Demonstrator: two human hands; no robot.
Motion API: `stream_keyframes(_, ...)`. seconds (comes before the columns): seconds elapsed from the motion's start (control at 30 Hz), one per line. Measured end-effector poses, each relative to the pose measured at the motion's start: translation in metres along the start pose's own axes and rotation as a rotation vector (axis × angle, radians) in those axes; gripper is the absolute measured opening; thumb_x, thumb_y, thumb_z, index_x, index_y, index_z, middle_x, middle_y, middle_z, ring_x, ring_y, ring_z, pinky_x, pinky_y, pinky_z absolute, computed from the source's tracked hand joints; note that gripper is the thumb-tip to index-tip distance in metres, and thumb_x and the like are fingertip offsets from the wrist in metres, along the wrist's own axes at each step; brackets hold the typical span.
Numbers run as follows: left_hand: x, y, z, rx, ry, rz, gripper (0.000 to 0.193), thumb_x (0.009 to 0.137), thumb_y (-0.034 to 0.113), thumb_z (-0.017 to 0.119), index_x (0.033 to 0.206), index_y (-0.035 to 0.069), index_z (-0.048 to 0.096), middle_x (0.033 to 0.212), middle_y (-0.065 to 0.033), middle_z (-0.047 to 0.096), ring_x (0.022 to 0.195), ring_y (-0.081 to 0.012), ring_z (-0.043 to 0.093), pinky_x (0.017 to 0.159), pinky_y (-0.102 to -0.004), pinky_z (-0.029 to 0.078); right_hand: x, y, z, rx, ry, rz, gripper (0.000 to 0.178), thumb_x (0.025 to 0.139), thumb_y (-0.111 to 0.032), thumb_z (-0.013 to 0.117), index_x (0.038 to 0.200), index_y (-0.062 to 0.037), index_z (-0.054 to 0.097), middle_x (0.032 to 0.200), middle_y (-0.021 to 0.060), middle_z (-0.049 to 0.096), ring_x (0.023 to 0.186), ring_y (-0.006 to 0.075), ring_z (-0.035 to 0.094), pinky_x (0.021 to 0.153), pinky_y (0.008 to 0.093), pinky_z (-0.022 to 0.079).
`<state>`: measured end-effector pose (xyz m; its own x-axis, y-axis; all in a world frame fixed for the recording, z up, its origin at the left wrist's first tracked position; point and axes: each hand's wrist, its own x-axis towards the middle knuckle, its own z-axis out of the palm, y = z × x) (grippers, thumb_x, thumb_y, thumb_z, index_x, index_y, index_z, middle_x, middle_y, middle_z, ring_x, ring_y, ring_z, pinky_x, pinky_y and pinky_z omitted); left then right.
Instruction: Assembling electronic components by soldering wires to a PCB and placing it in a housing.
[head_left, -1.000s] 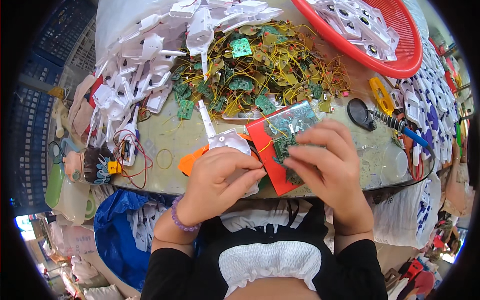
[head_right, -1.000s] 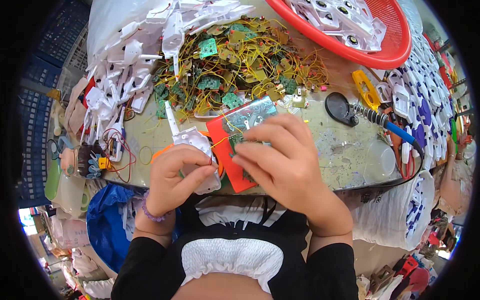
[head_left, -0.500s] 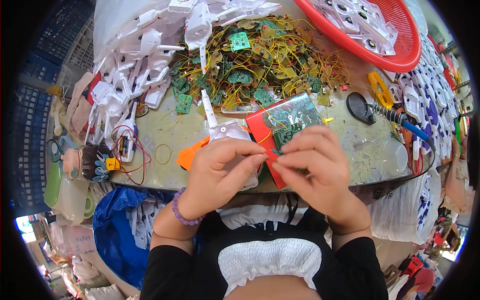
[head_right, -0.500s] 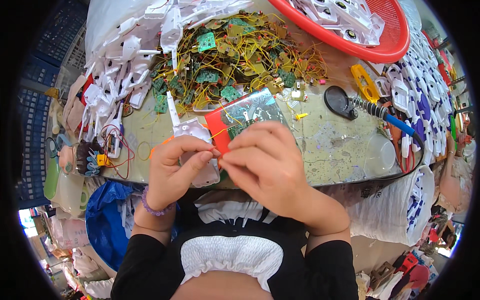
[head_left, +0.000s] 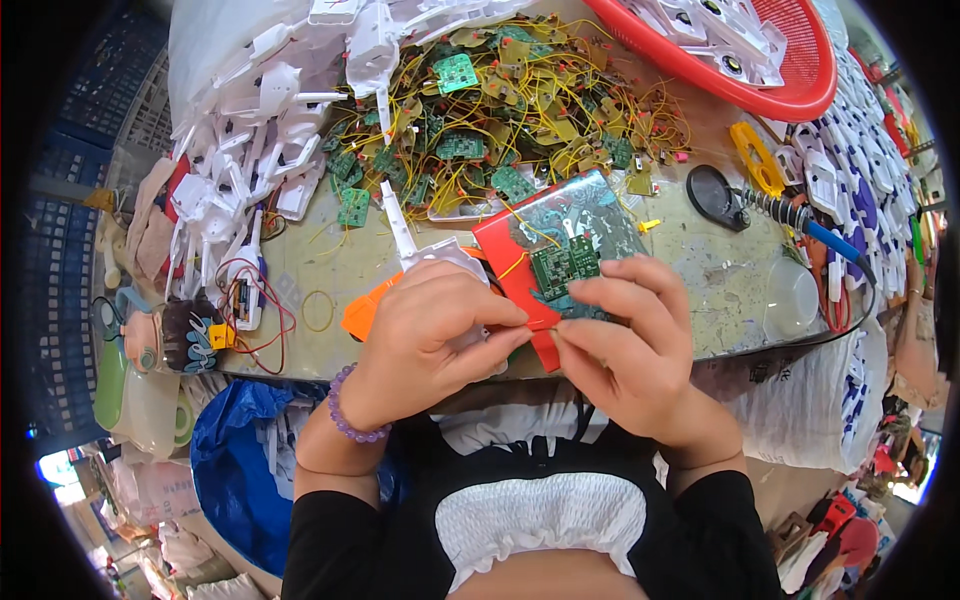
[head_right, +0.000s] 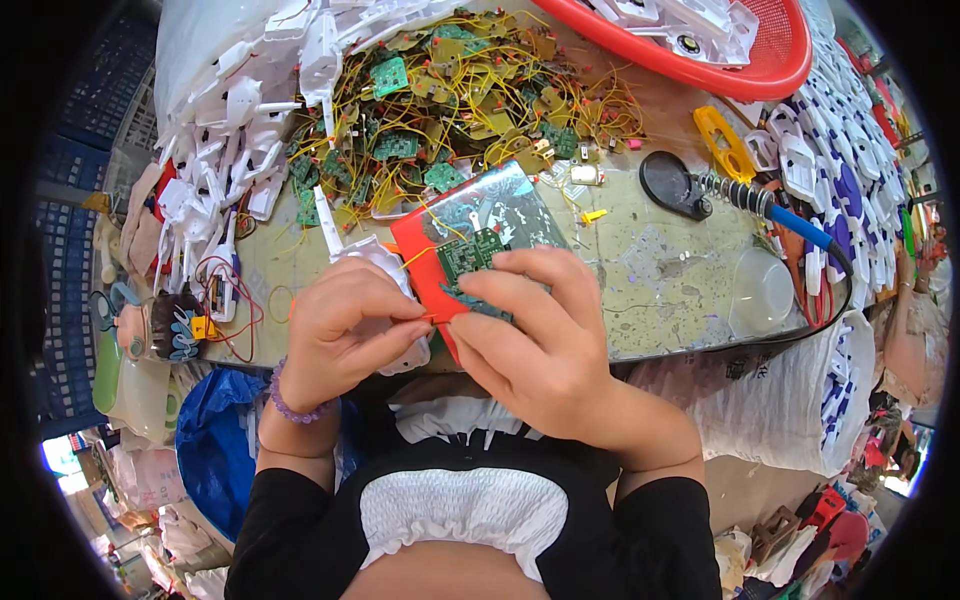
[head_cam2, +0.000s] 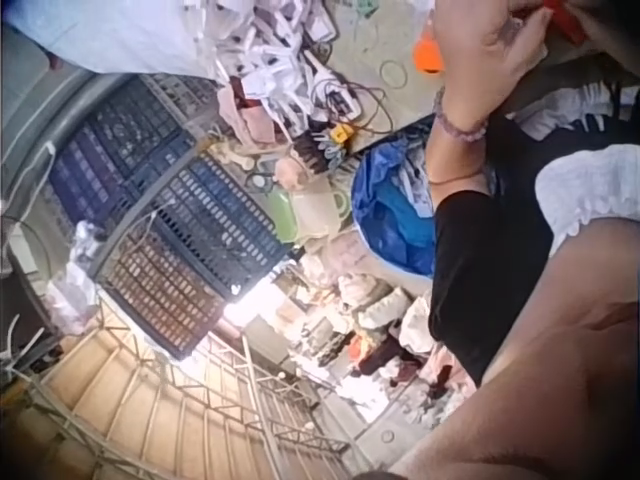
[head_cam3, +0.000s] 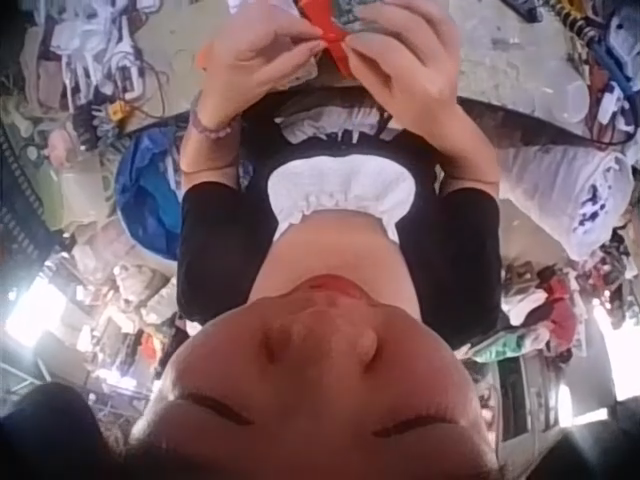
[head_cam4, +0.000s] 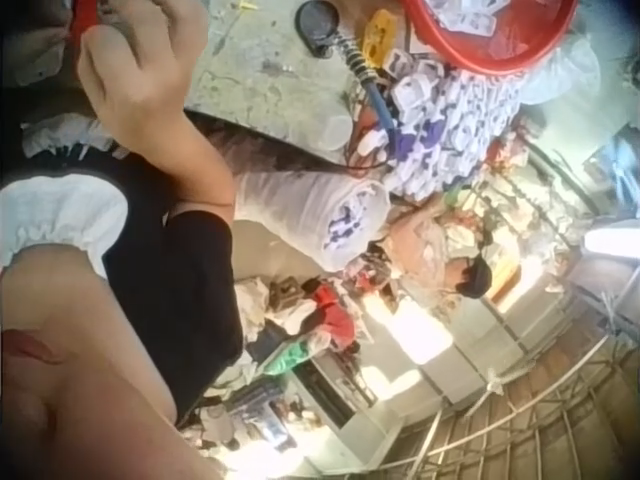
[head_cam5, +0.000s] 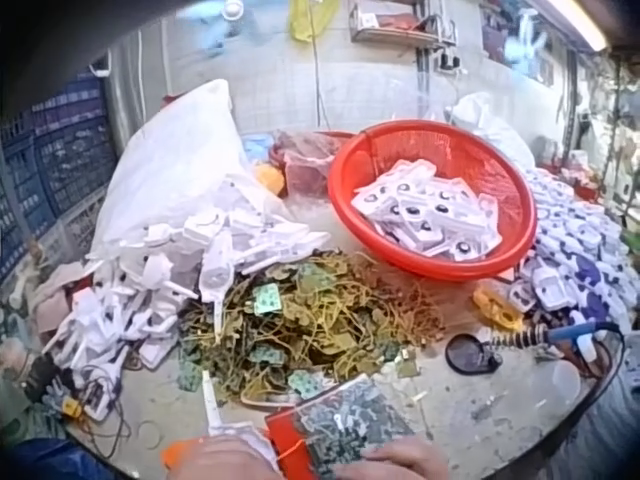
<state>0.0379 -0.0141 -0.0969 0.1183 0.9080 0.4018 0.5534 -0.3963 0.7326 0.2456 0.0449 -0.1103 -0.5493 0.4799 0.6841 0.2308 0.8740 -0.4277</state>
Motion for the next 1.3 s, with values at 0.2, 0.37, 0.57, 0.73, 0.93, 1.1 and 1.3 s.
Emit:
stream_keyframes(0.2,-0.002,-0.001,0.003,0.022,0.014,0.024,0.015,0.071,0.008,0.076,0.085,0.008,0.07,0.077,-0.005,0.064,0.07,-0.0228,0.062,0.065,-0.0333,0.046,0.006,-0.002,0.0,0.032,-0.079,0.008,0.019,0.063,-0.007,0.075,0.08,-0.0077,0.067,0.102,0.0075,0.063,0.099,0.0305,0.056,0.084,0.0447,0.046)
stream_keyframes(0.37,0.003,0.0,-0.001,0.058,-0.044,0.028,0.021,0.07,0.003,0.077,0.09,0.008,0.072,0.078,-0.0043,0.066,0.071,-0.0204,0.063,0.064,-0.0306,0.048,0.001,0.0,-0.005,0.092,-0.188,-0.062,0.019,0.06,-0.007,0.074,0.077,-0.0076,0.065,0.102,0.0079,0.062,0.099,0.0297,0.056,0.084,0.0441,0.046)
stream_keyframes(0.57,0.007,0.002,-0.002,-0.051,-0.125,0.028,0.023,0.069,0.004,0.078,0.091,0.008,0.072,0.079,-0.005,0.066,0.07,-0.0201,0.063,0.062,-0.0303,0.049,0.005,0.003,-0.005,0.076,-0.073,0.073,0.02,0.062,-0.009,0.078,0.079,-0.0087,0.068,0.103,0.0077,0.062,0.095,0.0305,0.056,0.08,0.0408,0.047)
stream_keyframes(0.73,-0.003,-0.002,-0.002,-0.06,-0.075,-0.032,0.023,0.071,0.005,0.076,0.094,0.008,0.071,0.08,-0.0058,0.063,0.073,-0.0234,0.061,0.064,-0.0329,0.047,0.016,0.007,-0.014,0.094,-0.073,0.268,0.043,0.07,-0.026,0.08,0.102,-0.003,0.063,0.095,0.0111,0.062,0.09,0.0305,0.057,0.079,0.0405,0.045)
stream_keyframes(0.93,-0.004,-0.004,0.003,-0.046,-0.012,0.0,0.023,0.071,0.003,0.074,0.094,0.008,0.071,0.078,-0.005,0.061,0.07,-0.0218,0.06,0.062,-0.0322,0.046,0.027,0.023,-0.009,-0.033,-0.163,0.202,0.037,0.07,-0.019,0.078,0.101,-0.0035,0.064,0.095,0.0112,0.063,0.091,0.0305,0.057,0.081,0.0395,0.043)
stream_keyframes(1.1,0.002,0.001,-0.002,0.291,-0.05,0.243,0.031,0.065,0.005,0.076,0.095,0.01,0.07,0.078,-0.0027,0.059,0.071,-0.022,0.059,0.062,-0.0333,0.047,0.038,0.028,-0.006,0.133,-0.239,0.178,0.036,0.075,-0.01,0.07,0.11,-0.0054,0.061,0.098,0.0093,0.064,0.097,0.0299,0.057,0.089,0.0415,0.04)
stream_keyframes(1.3,0.013,0.007,0.002,0.471,-0.016,0.34,0.031,0.063,0.005,0.075,0.092,0.008,0.066,0.096,-0.0066,0.061,0.094,-0.0297,0.061,0.074,-0.0392,0.052,0.043,0.034,-0.003,0.249,-0.323,0.183,0.047,0.075,-0.005,0.069,0.12,-0.0054,0.057,0.1,0.009,0.065,0.101,0.0292,0.057,0.092,0.0416,0.04)
